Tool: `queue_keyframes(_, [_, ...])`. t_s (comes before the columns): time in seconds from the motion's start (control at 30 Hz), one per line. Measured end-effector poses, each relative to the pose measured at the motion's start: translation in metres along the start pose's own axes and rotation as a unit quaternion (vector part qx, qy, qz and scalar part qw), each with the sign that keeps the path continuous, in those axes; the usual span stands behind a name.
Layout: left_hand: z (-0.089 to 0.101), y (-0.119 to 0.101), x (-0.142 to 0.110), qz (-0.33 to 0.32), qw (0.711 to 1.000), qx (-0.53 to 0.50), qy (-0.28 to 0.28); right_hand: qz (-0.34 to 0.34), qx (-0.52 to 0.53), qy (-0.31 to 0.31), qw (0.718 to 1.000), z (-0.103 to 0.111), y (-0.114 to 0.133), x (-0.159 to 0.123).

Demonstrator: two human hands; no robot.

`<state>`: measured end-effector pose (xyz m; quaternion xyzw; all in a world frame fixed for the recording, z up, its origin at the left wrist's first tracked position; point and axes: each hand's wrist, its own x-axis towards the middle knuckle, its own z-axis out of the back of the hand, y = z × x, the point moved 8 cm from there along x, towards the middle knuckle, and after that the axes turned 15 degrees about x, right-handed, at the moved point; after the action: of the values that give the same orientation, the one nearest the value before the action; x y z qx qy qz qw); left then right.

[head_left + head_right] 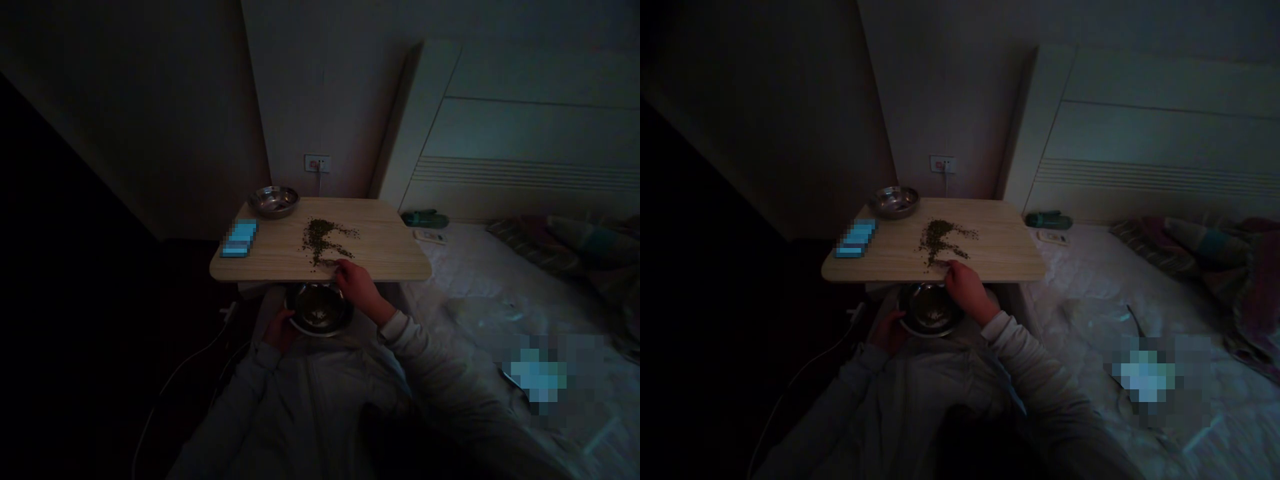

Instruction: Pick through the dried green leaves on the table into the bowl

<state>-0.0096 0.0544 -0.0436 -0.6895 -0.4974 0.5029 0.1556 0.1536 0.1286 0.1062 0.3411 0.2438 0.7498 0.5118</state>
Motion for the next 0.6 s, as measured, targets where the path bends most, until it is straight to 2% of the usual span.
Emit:
queue_keyframes(0.2, [0.0, -0.001, 0.0, -0.004, 1.0, 0.0, 0.002, 0.002, -0.003, -0.007, 1.0, 0.003, 0.0, 0.003])
queue_keyframes(0.47, [0.0, 0.001, 0.004, -0.01, 1.0, -0.004, 0.016, -0.023, -0.018, 0.04, 0.999, -0.008, 0.011, 0.003])
queue_keyframes(0.6, [0.0, 0.0, 0.002, -0.008, 1.0, -0.003, 0.01, -0.042, -0.035, 0.041, 0.998, -0.007, 0.007, 0.003])
